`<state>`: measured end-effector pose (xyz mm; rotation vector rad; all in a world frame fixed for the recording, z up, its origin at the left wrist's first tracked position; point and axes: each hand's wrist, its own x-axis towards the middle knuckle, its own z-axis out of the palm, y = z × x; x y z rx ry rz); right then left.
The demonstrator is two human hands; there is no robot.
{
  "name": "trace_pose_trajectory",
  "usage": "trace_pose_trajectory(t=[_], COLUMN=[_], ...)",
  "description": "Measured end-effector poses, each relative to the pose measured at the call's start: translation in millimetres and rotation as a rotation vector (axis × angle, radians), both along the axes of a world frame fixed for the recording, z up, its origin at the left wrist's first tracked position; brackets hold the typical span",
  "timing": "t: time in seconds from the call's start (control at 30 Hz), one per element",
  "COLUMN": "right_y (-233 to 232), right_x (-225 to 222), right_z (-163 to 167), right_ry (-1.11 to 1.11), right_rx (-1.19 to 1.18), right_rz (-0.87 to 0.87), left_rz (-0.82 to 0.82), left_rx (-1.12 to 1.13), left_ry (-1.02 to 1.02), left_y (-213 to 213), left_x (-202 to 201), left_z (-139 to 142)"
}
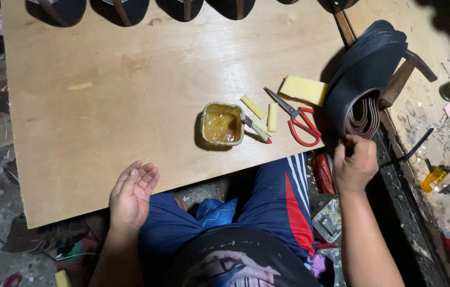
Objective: The person holds a brown leather shoe upper in one hand and uses a brush to apply yellow adhesive from a small container onto the inner edge of the upper, then folds and presses the glued edge. They repeat this on several uppers, set finished ones on the table, and briefly handle a black clog shoe.
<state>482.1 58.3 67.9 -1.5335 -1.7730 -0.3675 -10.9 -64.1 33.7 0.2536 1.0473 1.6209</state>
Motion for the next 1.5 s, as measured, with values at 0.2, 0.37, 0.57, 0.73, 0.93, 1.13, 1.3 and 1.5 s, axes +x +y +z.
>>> trace_pose_trajectory(t=[0.2, 0.37, 0.57, 0.73, 0.93, 1.13, 1.3, 1.5], right_y=[-21.0, -45.1, -66.5, -54.4, -50.7, -57.4, -58.3, -58.6], right_x=[5.4, -9.3, -84.2, -166.2, -214.5, -202.1, -205.6, -214.8], right_z=[51.7, 112.9, 131.7, 93.5, 35.5, 6.5, 3.8, 4.2], right_ry=[0.048, 0.366, 1.460, 1.735, 1.311, 1.152, 1.103, 1.272], right_rx=[-0.049, -0.274, -0.692, -1.327, -1.298, -1.274, -1.236, -1.247], right_rz=[-0.006, 0.123, 0.853, 0.955, 0.740, 0.765, 0.665, 0.842], left_rz=[-0.001, 0.004, -0.101, -0.637, -0.558, -0.068, -0.284, -0.246], left_rx=[0.003, -0.003, -0.065, 0.506, 0.166, -0.027, 0.016, 0.041], left_ry=[-0.006, -0.001, 0.041, -0.606, -0.048, 0.321, 0.659, 0.647], left_y=[-1.3, 1.8, 6.2, 4.5, -0.8, 2.3, -0.6, 5.7], left_x=[0.0, 1.9, 35.8, 70.6, 67.3, 77.5, 71.7, 87.6], left_z=[-3.4, -1.8, 31.6, 73.5, 84.3, 31.8, -6.3, -13.0])
